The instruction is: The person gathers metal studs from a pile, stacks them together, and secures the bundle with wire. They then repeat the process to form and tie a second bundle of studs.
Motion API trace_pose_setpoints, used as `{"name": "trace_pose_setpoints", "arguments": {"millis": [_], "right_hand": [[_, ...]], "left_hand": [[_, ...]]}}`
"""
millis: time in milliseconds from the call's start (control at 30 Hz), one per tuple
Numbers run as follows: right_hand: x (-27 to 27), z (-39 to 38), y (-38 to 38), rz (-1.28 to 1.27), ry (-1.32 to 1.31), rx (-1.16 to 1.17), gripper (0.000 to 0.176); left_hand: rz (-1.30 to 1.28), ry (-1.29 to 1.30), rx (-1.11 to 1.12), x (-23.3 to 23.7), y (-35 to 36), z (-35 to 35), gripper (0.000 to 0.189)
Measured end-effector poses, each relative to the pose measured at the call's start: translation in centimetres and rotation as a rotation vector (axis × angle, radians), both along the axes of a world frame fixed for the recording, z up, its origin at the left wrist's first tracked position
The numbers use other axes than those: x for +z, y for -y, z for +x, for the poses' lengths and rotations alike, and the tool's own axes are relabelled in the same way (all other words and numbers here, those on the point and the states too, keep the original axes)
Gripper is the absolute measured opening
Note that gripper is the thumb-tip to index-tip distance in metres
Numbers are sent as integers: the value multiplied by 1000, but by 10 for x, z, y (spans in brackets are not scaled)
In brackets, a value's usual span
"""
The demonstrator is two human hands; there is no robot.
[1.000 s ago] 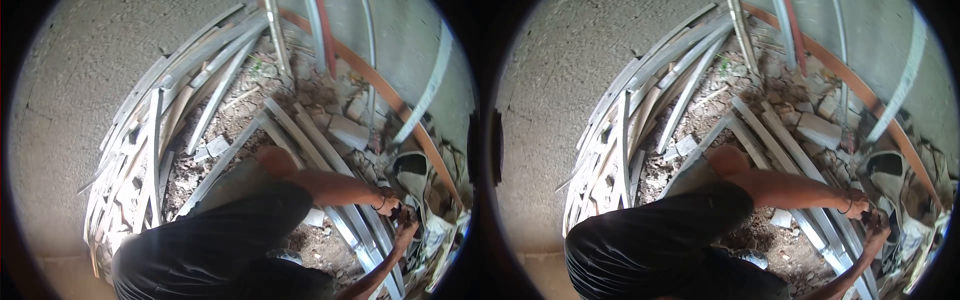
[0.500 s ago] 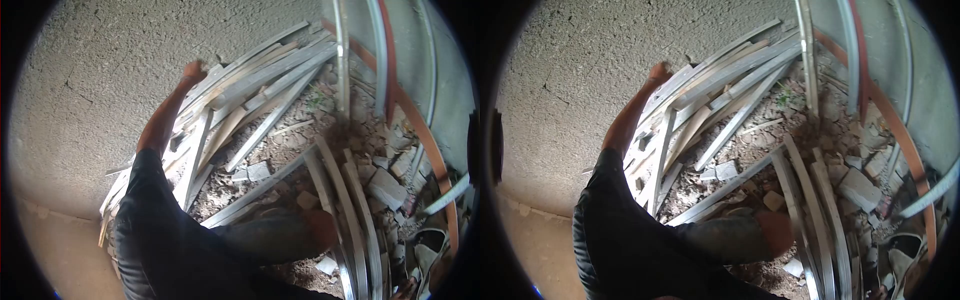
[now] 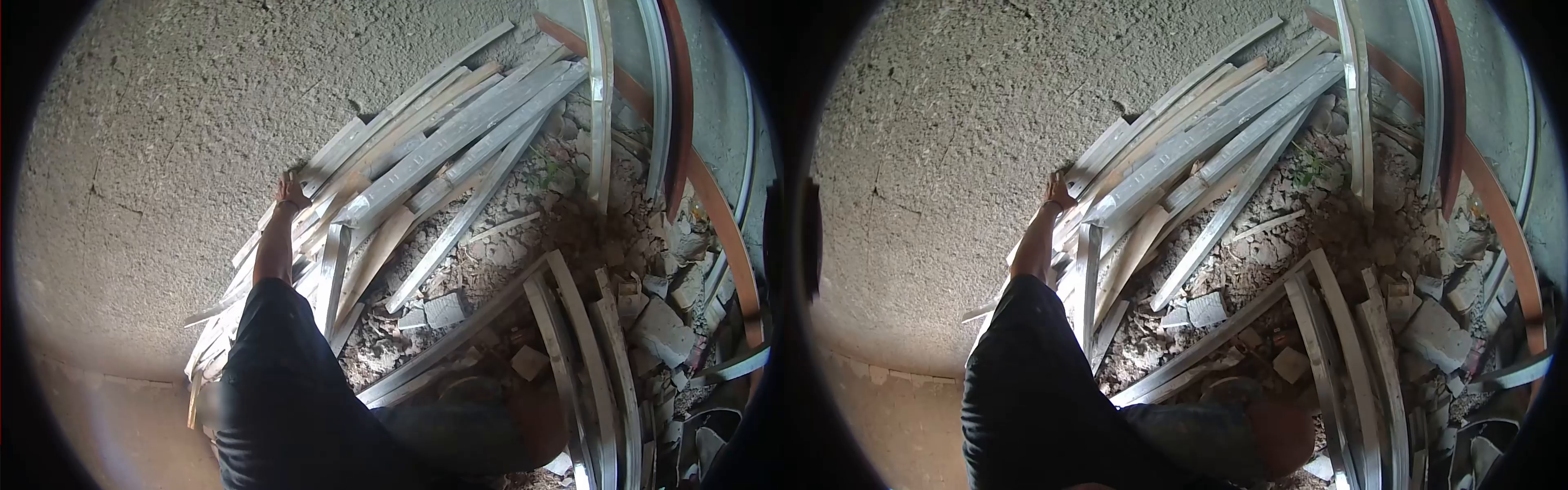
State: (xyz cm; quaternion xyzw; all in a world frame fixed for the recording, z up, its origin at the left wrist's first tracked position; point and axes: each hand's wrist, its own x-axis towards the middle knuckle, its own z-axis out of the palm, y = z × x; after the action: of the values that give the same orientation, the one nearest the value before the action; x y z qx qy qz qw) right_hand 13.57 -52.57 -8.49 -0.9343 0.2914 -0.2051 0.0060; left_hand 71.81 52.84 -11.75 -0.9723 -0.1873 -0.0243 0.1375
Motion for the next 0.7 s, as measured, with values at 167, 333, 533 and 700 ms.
{"name": "trace_pose_setpoints", "arguments": {"millis": [167,333,533,700], "right_hand": [[4,6,11,-87,-79,-17,52],[6,6,23,-138,-124,-34,51],[6,-4,37,-186,-153,-59,49],[2,-13,44,-200,-162,-81,47]], "left_hand": [[83,-22,62,-13,0,8,103],[16,-18,85,-8,2,17,115],[-42,0,10,12,24,11,110],[-35,98,-12,13,41,8,112]]}}
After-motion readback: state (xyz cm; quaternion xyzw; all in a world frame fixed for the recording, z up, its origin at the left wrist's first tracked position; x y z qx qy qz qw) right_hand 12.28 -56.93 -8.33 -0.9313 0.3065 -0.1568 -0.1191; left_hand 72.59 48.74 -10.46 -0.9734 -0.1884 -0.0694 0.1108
